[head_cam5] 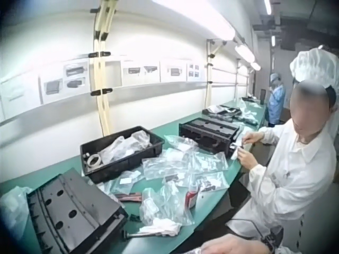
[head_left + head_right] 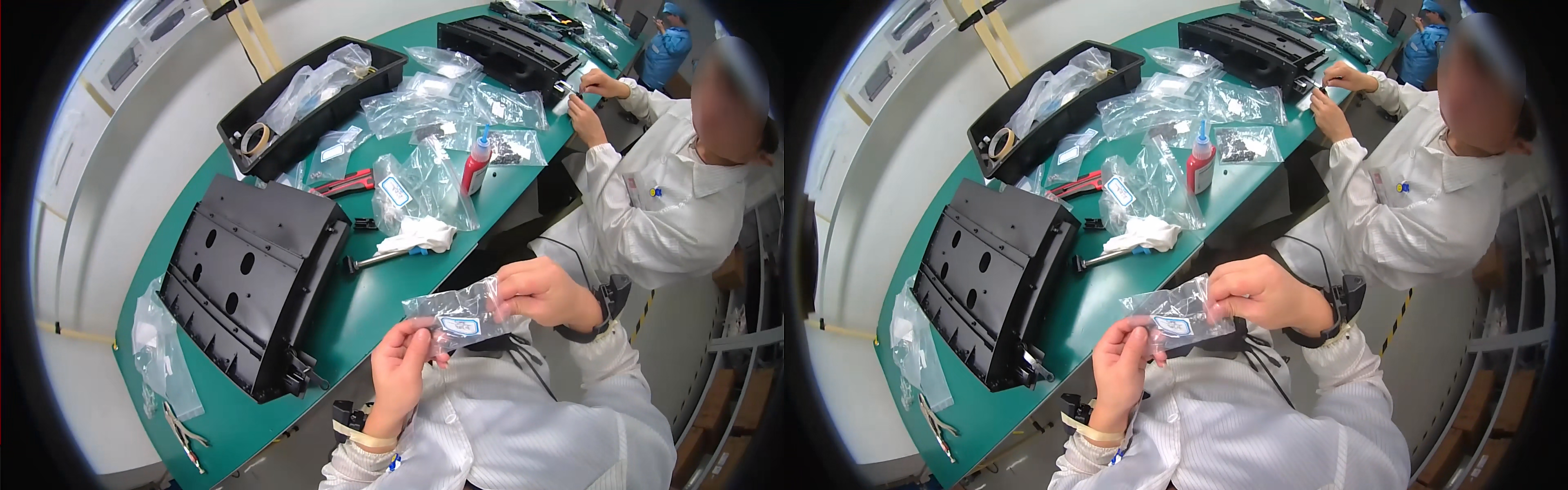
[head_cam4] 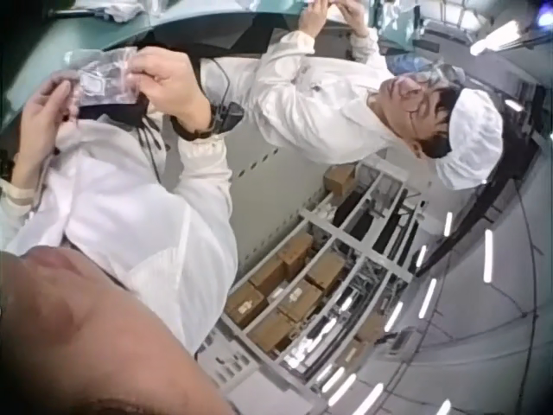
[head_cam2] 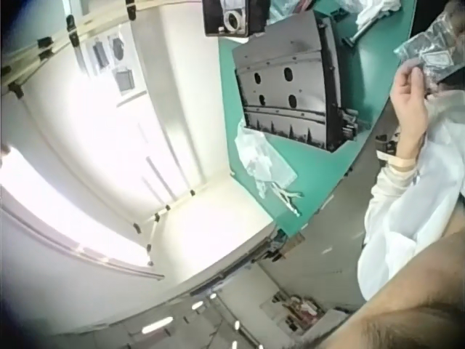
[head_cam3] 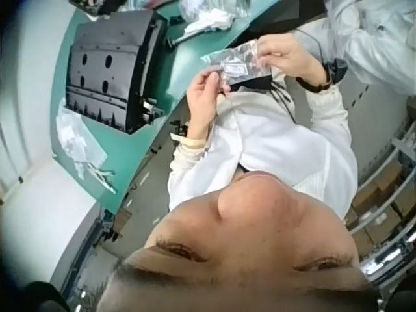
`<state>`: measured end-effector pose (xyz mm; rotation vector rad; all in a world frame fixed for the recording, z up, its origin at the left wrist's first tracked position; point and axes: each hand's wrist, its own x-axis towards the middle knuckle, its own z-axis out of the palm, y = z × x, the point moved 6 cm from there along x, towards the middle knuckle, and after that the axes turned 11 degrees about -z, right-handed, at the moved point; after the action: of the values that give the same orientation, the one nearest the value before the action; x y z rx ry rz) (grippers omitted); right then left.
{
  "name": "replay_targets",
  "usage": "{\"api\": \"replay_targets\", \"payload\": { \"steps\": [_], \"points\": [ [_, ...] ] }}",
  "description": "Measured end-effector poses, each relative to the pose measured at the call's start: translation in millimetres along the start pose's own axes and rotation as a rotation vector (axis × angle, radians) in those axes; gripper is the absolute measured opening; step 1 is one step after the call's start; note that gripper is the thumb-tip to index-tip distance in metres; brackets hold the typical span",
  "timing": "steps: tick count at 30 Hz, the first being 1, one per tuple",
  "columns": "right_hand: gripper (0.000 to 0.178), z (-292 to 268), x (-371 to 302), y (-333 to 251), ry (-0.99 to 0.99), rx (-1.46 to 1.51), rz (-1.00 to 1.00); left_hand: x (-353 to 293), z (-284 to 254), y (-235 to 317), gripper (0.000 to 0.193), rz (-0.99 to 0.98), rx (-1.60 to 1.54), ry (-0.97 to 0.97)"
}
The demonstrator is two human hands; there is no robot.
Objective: Assembling a large black plastic chassis using hand tools, screws, and adhesive.
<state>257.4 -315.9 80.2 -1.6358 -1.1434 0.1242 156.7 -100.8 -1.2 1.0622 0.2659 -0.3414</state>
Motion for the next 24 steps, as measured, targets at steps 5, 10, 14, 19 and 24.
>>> {"api": "replay_targets", "payload": {
  "steps": [5,10,14,19,24],
  "points": [
    [0.007,-28.1,-1.7,-5.2,0.097,-0.087,0.034,0.6,14.2,8.1,0.035,-0.001,0.021,0.000],
    [0.009,-113.3,-39.3,-5.7,0.601,-0.013,0.170,-15.9,1.8,29.9,0.032,0.239,0.133,0.115],
    [0.013,-191.3,-46.1,13.5,0.821,-0.269,0.189,-25.2,-17.8,47.6,0.023,0.479,0.446,0.286],
    [0.018,-222.6,8.9,70.5,0.807,-0.412,0.229,-12.7,-22.9,58.2,0.014,0.700,0.854,0.445],
    [0.021,-198.3,80.2,133.8,0.465,-0.373,0.140,-8.7,-4.5,58.2,0.009,0.898,1.052,0.420]
  ]
}}
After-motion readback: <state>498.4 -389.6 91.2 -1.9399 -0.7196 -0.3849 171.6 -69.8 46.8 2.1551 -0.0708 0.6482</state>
